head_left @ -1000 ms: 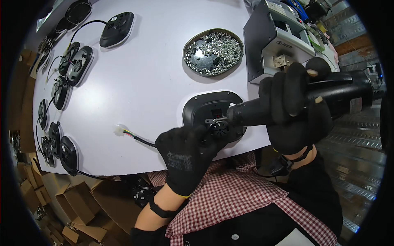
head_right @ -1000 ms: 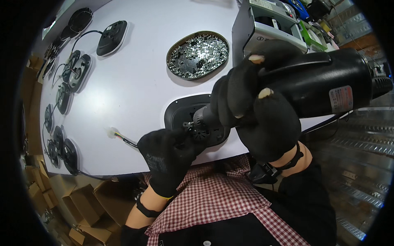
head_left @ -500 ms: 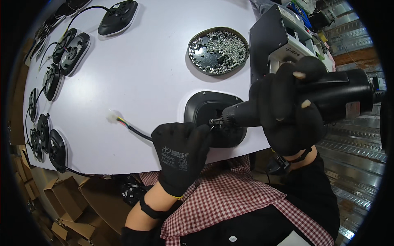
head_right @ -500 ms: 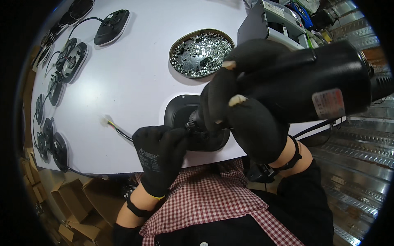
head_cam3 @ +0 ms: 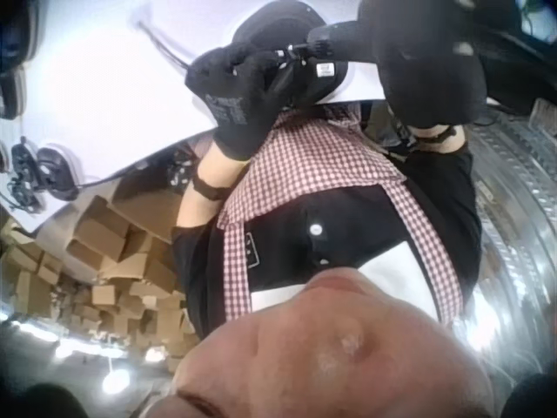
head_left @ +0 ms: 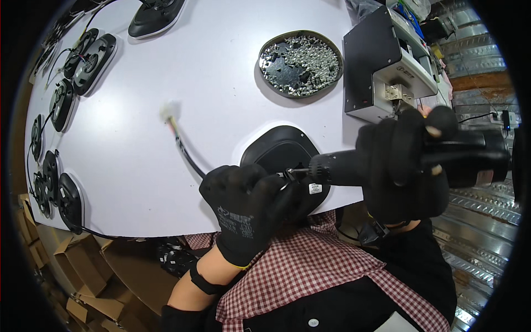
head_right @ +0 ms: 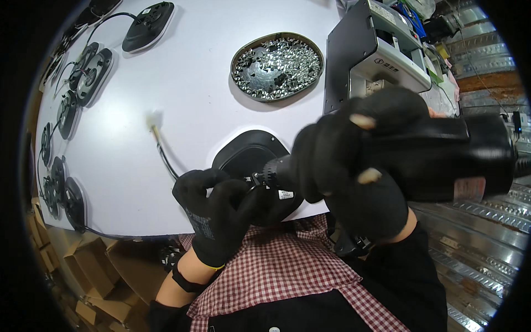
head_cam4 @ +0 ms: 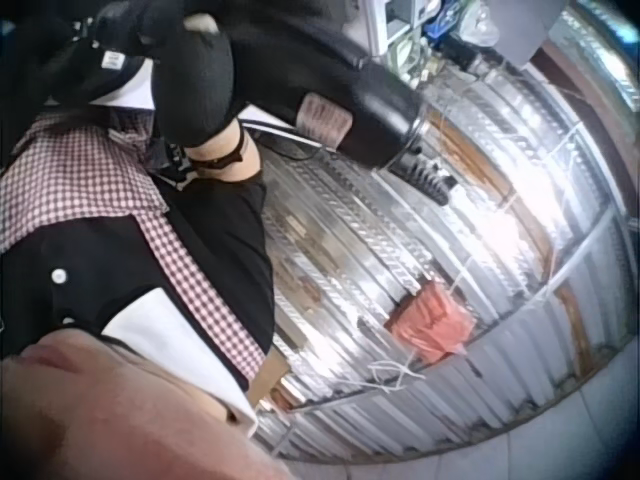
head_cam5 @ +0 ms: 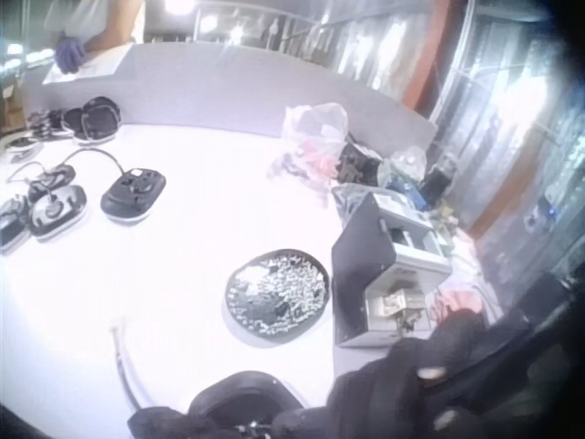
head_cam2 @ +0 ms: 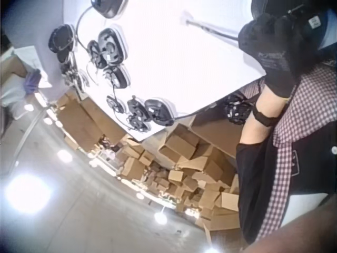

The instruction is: Assemble electronic housing by placing components and driving screws with an electric screwdriver.

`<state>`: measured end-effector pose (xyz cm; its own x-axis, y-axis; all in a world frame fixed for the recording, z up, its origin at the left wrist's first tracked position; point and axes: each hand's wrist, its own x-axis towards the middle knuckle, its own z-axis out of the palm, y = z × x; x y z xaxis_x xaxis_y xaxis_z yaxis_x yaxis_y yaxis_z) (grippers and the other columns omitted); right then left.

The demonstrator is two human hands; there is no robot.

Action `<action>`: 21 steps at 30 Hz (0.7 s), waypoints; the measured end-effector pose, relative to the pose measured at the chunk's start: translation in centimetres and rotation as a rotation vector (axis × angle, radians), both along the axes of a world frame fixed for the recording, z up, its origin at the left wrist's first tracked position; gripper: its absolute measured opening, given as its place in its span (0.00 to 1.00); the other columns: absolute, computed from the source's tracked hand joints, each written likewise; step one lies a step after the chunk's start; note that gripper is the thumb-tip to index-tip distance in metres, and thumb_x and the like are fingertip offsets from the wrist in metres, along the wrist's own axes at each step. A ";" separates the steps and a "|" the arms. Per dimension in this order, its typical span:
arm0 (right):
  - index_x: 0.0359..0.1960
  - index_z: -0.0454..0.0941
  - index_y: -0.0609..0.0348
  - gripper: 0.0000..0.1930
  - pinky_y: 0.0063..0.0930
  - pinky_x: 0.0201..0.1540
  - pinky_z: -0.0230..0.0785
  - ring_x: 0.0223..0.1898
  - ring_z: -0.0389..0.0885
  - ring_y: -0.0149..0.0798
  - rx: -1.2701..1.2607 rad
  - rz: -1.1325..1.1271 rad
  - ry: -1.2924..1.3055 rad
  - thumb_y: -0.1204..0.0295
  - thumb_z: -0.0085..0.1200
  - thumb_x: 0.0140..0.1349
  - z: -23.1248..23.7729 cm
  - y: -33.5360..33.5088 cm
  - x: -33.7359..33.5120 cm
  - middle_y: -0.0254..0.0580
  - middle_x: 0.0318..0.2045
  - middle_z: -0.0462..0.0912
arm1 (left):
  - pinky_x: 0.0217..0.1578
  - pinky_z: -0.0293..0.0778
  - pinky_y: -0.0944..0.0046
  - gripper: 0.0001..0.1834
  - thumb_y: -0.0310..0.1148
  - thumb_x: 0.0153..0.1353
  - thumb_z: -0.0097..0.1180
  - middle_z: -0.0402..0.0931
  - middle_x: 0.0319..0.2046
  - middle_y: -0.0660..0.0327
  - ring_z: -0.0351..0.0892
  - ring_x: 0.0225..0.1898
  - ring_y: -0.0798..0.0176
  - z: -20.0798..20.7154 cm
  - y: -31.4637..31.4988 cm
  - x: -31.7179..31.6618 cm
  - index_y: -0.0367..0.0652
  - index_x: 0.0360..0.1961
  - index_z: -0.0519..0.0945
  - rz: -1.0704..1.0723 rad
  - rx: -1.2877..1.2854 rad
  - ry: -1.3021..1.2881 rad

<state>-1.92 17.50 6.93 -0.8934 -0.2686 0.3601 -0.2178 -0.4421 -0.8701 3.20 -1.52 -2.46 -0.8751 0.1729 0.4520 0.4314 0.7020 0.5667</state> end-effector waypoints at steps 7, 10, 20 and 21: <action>0.46 0.64 0.50 0.10 0.29 0.30 0.58 0.22 0.64 0.28 0.051 -0.086 0.023 0.66 0.48 0.67 0.4 -0.1 1.5 0.29 0.21 0.65 | 0.44 0.60 0.53 0.14 0.36 0.42 0.73 0.69 0.35 0.64 0.64 0.42 0.57 -0.2 -0.1 -0.1 0.53 0.25 0.78 -0.045 0.026 0.025; 0.46 0.63 0.50 0.12 0.29 0.31 0.58 0.23 0.64 0.29 0.107 -0.148 0.018 0.65 0.49 0.66 1.0 0.0 1.8 0.29 0.23 0.66 | 0.45 0.60 0.54 0.13 0.35 0.42 0.73 0.69 0.35 0.64 0.65 0.42 0.56 0.0 0.2 -0.2 0.51 0.26 0.78 -0.048 0.022 -0.102; 0.47 0.63 0.53 0.13 0.28 0.31 0.54 0.23 0.61 0.25 -0.053 -0.075 -0.091 0.67 0.48 0.64 0.9 -2.1 -0.2 0.29 0.22 0.65 | 0.43 0.65 0.53 0.10 0.30 0.49 0.68 0.68 0.38 0.55 0.66 0.44 0.52 0.0 0.2 0.2 0.42 0.30 0.78 -0.043 0.214 -0.276; 0.47 0.63 0.53 0.13 0.28 0.31 0.54 0.23 0.61 0.25 -0.049 -0.077 -0.089 0.67 0.48 0.64 1.0 -2.1 -0.1 0.29 0.22 0.65 | 0.44 0.65 0.52 0.10 0.30 0.50 0.68 0.69 0.38 0.55 0.66 0.45 0.51 0.1 0.1 0.0 0.42 0.30 0.78 -0.057 0.159 -0.233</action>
<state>-2.03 15.45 7.91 -0.9398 -0.1820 0.2893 -0.1755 -0.4694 -0.8654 3.24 -1.45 -2.37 -0.9496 0.1678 0.2650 0.3126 0.5747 0.7563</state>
